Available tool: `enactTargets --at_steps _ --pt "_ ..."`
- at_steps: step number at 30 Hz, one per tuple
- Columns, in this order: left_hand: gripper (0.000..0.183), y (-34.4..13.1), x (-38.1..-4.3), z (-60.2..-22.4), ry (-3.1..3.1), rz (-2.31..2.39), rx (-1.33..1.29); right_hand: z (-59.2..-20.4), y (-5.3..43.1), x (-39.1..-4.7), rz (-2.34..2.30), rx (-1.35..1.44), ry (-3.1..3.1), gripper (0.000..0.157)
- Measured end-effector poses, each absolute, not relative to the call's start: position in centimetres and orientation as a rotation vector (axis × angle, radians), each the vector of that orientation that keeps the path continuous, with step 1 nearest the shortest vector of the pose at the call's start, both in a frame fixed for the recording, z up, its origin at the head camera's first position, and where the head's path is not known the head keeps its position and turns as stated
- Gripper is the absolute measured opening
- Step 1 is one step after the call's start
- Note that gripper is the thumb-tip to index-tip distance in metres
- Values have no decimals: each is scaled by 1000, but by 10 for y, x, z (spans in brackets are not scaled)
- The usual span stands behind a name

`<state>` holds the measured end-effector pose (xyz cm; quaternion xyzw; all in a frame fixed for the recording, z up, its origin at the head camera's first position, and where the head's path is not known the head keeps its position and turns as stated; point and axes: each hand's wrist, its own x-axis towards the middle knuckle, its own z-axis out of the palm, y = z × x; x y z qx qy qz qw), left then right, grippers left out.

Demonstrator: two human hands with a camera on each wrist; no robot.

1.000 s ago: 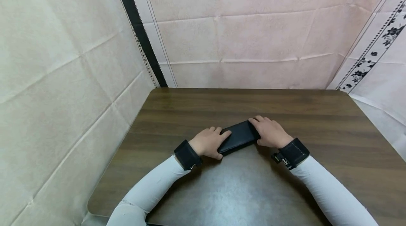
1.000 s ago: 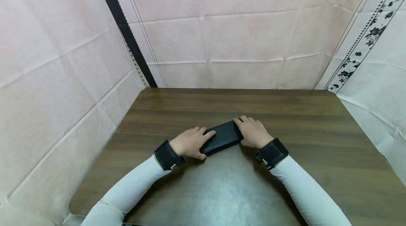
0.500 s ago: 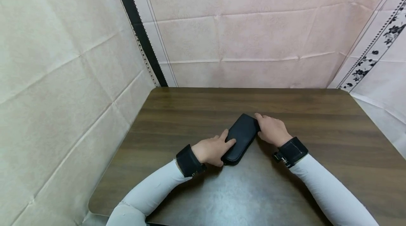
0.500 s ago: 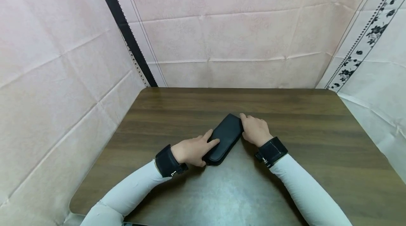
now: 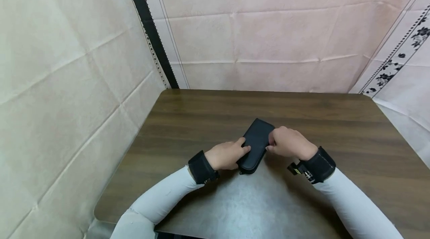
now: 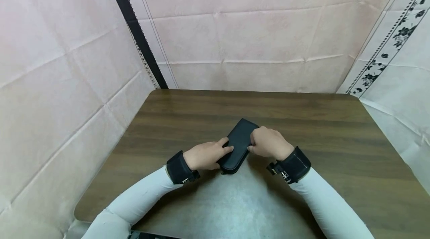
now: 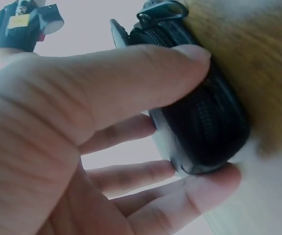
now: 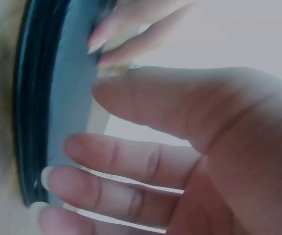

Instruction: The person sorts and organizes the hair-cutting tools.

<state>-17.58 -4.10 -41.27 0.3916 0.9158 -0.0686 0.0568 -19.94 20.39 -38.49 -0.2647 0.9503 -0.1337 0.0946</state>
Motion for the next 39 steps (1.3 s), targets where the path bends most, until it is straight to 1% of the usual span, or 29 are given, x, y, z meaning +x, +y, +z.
enactTargets --at_steps 2,9,17,20,27,32,39 --pt "67 -41 -177 -411 2781 -205 1178 -381 199 -194 -381 -807 2808 31" --pt "68 -41 -174 -406 2779 -249 1197 -381 184 -179 -366 -809 2749 40" --pt "66 -39 -175 -407 2776 -225 1165 -382 178 -173 -371 -828 2710 49" --pt "66 -37 -178 -410 2786 -217 1155 -383 177 -174 -355 -839 2702 50" --pt "65 -28 -180 -417 2839 -271 1167 -390 177 -179 -356 -841 2697 48" --pt "57 -16 -183 -417 2866 -205 1127 -392 180 -182 -352 -799 2698 47" --pt "31 0 -192 -419 2973 -175 1063 -396 180 -183 -398 -829 2688 43"
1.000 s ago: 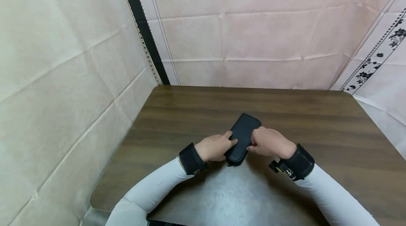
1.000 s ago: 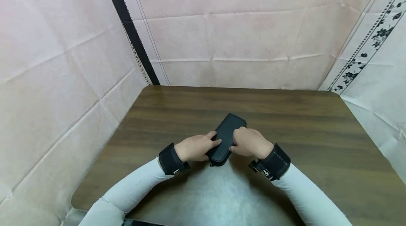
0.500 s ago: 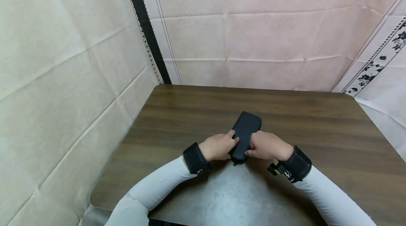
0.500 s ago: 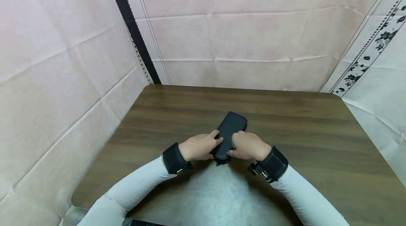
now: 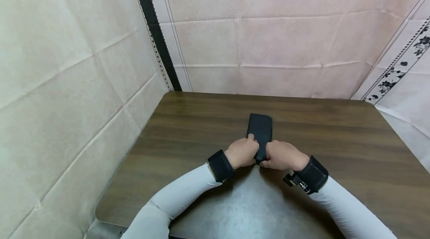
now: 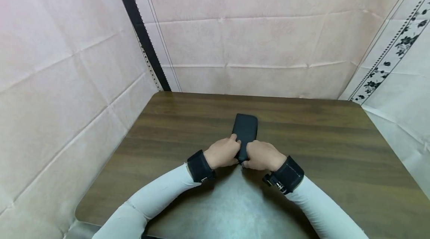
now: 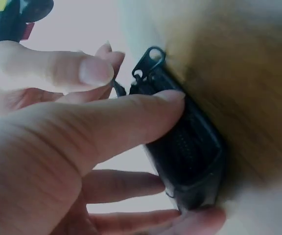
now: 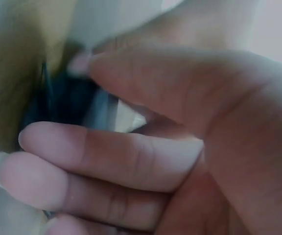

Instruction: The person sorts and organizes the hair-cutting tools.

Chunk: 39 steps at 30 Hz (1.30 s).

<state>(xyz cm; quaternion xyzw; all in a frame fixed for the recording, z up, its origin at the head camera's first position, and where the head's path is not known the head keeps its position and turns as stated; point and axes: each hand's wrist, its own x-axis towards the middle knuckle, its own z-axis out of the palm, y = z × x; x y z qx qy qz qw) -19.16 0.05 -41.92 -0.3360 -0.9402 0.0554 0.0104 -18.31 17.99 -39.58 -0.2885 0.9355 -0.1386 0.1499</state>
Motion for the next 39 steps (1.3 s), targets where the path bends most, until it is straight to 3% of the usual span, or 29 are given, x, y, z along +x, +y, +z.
enactTargets --at_steps 6,12,18,28,39 --pt "32 13 -199 -425 -2923 160 -942 -407 178 -184 -368 -836 2814 29" --pt "39 18 -205 -423 -2954 187 -926 -414 179 -190 -293 -751 2928 31" --pt "41 19 -210 -417 -2974 215 -947 -416 181 -195 -299 -709 2946 21" --pt "43 20 -213 -416 -2975 239 -946 -413 181 -195 -278 -532 2939 24" --pt "46 19 -211 -417 -2997 240 -937 -416 186 -201 -349 -473 2835 17"
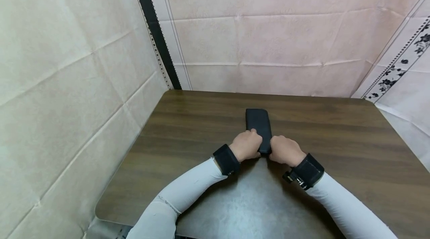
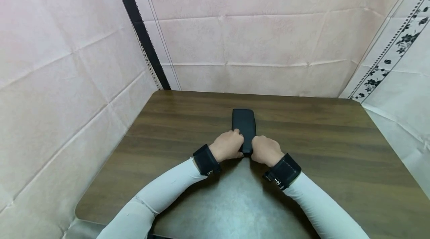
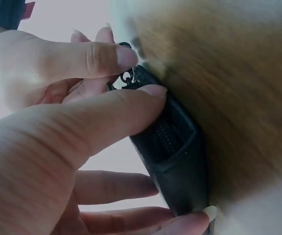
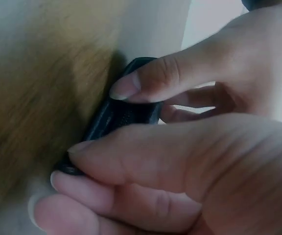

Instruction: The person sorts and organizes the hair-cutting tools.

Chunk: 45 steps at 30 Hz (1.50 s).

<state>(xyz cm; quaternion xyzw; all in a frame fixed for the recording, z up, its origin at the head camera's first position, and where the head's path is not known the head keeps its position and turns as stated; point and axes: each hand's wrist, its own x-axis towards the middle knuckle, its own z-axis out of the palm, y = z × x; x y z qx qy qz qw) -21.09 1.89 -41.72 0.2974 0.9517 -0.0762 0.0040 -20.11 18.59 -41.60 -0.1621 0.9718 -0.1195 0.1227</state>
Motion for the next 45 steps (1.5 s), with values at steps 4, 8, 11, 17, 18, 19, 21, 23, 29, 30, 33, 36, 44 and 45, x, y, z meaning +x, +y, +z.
enactTargets --at_steps 4,8,11,17,18,19,21,23,29,30,33,36,44,45 --pt "46 19 -213 -418 2983 -236 934 -413 189 -204 -385 -482 2808 20" --pt "45 19 -214 -418 2979 -246 941 -410 192 -205 -396 -450 2768 22" --pt "44 18 -214 -419 2975 -243 945 -409 192 -205 -388 -442 2752 24" --pt "44 18 -214 -420 2984 -241 959 -409 193 -204 -355 -446 2746 28" --pt "44 18 -214 -420 2984 -242 960 -409 193 -204 -348 -444 2742 29" --pt "44 18 -214 -421 2984 -241 957 -409 193 -204 -340 -441 2738 29" --pt "44 18 -215 -421 2983 -243 954 -408 192 -204 -333 -442 2736 28" --pt "44 18 -215 -420 2982 -244 949 -407 192 -204 -329 -444 2733 28" --pt "44 18 -215 -420 2976 -252 941 -407 194 -204 -320 -444 2732 31" --pt "45 18 -214 -420 2976 -253 939 -407 194 -205 -321 -441 2734 33" --pt "45 18 -214 -419 2978 -257 937 -407 196 -206 -320 -438 2746 37" --pt "44 18 -214 -420 2977 -261 937 -408 196 -207 -320 -444 2756 39" --pt "44 19 -214 -421 2975 -271 934 -411 197 -208 -317 -456 2754 38" --pt "44 19 -214 -421 2976 -270 932 -411 197 -208 -314 -457 2755 37"
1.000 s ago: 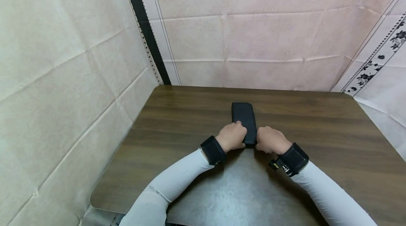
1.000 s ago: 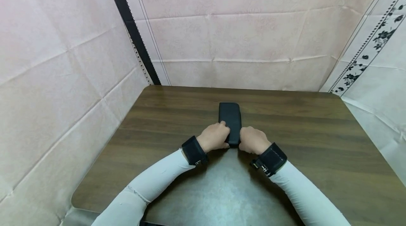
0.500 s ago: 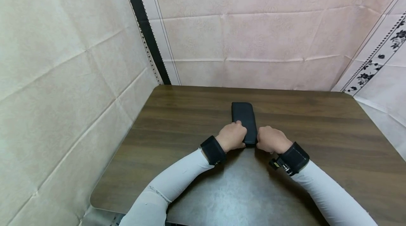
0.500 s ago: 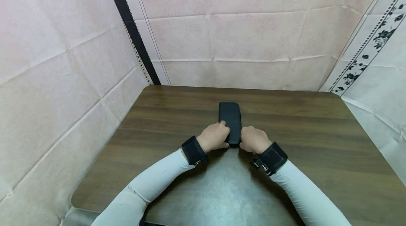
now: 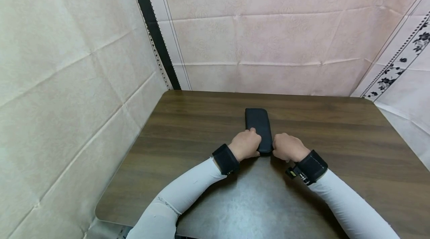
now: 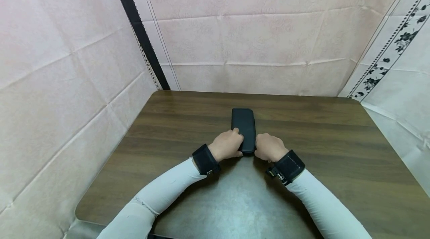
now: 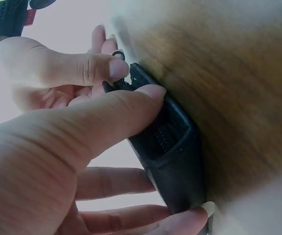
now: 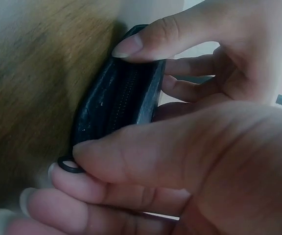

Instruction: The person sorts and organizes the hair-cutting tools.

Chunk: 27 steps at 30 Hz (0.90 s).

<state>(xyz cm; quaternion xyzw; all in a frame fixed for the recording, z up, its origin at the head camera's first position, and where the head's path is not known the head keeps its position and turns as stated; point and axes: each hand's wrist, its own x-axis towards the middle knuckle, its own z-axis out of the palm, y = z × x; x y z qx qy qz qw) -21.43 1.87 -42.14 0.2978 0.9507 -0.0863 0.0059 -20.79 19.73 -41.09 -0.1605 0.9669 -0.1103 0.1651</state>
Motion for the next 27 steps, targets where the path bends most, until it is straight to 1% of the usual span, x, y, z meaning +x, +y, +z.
enactTargets --at_steps 7,15,27 --pt "42 20 -214 -422 2982 -270 922 -414 200 -211 -323 -474 2780 34" --pt "42 20 -212 -421 2982 -277 933 -418 203 -214 -357 -480 2789 37" --pt "42 20 -212 -420 2990 -294 922 -419 204 -215 -361 -507 2816 36"
